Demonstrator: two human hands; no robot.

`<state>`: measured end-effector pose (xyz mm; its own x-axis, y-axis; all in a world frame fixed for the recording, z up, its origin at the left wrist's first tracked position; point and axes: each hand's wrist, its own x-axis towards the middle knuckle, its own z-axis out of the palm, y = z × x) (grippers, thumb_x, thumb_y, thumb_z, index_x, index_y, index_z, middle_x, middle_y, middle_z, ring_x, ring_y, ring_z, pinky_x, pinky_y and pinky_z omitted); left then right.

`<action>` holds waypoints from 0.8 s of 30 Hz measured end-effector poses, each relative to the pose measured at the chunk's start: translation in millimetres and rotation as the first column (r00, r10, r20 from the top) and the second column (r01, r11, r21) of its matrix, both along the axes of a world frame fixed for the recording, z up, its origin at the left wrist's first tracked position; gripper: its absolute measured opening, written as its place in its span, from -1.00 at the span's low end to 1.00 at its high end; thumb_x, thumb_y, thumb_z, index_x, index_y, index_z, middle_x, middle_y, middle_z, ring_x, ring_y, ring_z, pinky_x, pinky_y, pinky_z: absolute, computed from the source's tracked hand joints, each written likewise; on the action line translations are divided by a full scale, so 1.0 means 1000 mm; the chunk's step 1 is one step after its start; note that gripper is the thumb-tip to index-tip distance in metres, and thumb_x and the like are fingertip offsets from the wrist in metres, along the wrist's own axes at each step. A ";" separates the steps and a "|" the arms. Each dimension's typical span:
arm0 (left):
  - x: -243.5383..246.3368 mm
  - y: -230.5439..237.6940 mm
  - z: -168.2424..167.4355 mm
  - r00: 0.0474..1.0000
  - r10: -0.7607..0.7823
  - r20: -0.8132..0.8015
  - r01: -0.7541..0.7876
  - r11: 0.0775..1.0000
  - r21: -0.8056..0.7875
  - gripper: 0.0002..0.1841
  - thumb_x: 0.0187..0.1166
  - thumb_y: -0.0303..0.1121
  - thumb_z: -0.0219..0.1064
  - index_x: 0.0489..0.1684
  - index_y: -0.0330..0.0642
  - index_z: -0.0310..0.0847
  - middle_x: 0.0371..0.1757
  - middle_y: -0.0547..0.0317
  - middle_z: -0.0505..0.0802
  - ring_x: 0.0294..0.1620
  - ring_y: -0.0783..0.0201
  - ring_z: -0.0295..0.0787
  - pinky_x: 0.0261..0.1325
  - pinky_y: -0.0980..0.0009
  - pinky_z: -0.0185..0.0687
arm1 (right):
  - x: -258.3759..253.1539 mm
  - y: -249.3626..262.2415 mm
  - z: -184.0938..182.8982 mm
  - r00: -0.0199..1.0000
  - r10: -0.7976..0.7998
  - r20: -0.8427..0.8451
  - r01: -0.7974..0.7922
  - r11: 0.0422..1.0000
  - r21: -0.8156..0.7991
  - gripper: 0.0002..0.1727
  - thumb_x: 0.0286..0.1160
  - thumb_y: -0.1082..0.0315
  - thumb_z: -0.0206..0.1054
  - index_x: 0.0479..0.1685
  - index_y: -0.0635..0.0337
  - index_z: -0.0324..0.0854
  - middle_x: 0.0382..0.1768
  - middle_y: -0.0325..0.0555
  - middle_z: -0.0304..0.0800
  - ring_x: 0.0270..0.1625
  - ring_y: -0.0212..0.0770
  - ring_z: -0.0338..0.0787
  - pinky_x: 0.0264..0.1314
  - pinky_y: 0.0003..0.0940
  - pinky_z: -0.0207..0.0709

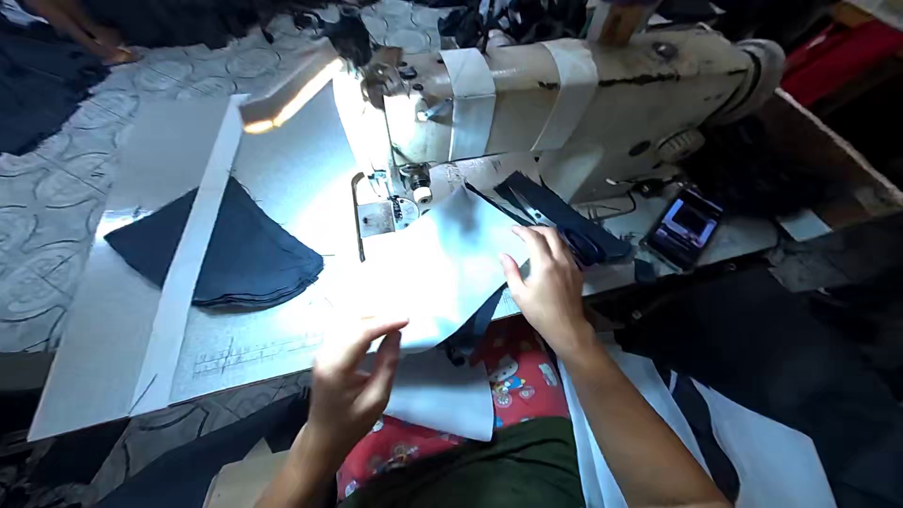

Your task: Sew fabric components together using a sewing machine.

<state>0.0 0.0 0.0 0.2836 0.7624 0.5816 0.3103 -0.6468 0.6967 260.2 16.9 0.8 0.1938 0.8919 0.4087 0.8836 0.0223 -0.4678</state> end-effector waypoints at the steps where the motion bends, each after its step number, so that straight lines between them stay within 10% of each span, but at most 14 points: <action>1: 0.007 0.009 -0.010 0.995 -0.042 -0.094 0.040 0.999 -0.026 -0.75 0.67 -0.38 0.21 -0.03 -0.30 0.82 -0.03 0.09 0.93 0.10 0.51 0.82 0.26 0.56 0.65 | 0.002 0.009 -0.006 0.998 -0.055 0.026 0.057 0.992 -0.108 -0.45 0.49 0.24 0.47 0.44 0.34 0.61 0.32 0.40 0.66 0.31 0.42 0.69 0.21 0.35 0.55; 3: 0.019 0.033 -0.020 0.946 -0.118 -0.302 0.107 0.993 -0.052 -0.69 0.67 -0.34 0.20 0.05 -0.31 0.83 0.07 -0.03 0.92 0.12 0.20 0.88 0.25 0.25 0.73 | 0.003 0.023 -0.010 0.992 -0.119 0.046 0.127 0.962 -0.241 -0.41 0.54 0.24 0.45 0.50 0.37 0.54 0.34 0.46 0.62 0.39 0.49 0.60 0.27 0.44 0.44; 6: 0.039 0.076 -0.029 0.886 -0.131 -0.445 0.188 0.978 0.087 -0.71 0.60 -0.35 0.26 0.11 -0.27 0.81 0.21 -0.07 0.86 0.22 -0.02 0.84 0.25 0.00 0.71 | -0.007 0.034 -0.010 0.995 -0.097 0.006 0.097 0.982 -0.159 -0.80 0.57 0.43 0.34 0.02 0.38 0.73 -0.04 0.31 0.80 0.07 0.33 0.81 0.05 0.29 0.61; 9: 0.060 0.115 -0.029 0.817 -0.171 -0.551 0.365 0.893 0.263 -0.59 0.61 -0.34 0.30 0.44 -0.10 0.67 0.57 0.03 0.69 0.64 -0.15 0.52 0.52 -0.30 0.36 | -0.035 0.032 0.000 0.976 -0.015 -0.219 -0.025 0.983 -0.180 -0.82 0.52 0.51 0.33 -0.02 0.42 0.71 -0.11 0.23 0.81 -0.04 0.17 0.84 0.01 0.16 0.68; 14: 0.074 0.163 -0.034 0.679 -0.335 -0.653 0.574 0.797 0.188 -0.45 0.37 -0.58 0.39 0.45 -0.15 0.65 0.04 -0.12 0.89 0.25 -0.23 0.80 0.40 -0.36 0.48 | -0.028 0.021 -0.014 0.873 -0.065 -0.484 -0.037 0.979 -0.199 -0.70 0.71 0.46 0.17 0.25 0.45 0.60 0.07 0.25 0.78 0.07 0.04 0.84 0.20 -0.06 0.69; 18: 0.080 0.125 -0.049 0.819 -0.219 -0.531 0.277 0.960 0.032 -0.76 0.32 -0.57 0.43 -0.09 -0.19 0.87 -0.11 -0.14 0.83 0.04 -0.19 0.77 0.07 -0.13 0.64 | -0.028 0.016 -0.027 0.918 -0.051 -0.393 -0.023 0.983 -0.182 -0.65 0.68 0.55 0.11 0.35 0.46 0.58 0.26 0.32 0.70 0.33 0.15 0.74 0.44 -0.03 0.57; 24: 0.096 0.069 -0.004 0.751 -0.139 -0.645 -0.078 0.952 -0.296 -0.79 0.49 -0.53 0.37 0.02 -0.26 0.82 0.09 -0.21 0.81 0.20 -0.22 0.73 0.18 -0.18 0.59 | 0.007 0.026 -0.043 0.911 0.371 -0.178 -0.403 0.892 -0.205 -0.66 0.55 0.38 0.29 0.22 0.27 0.78 0.32 0.19 0.73 0.46 0.22 0.63 0.54 0.21 0.38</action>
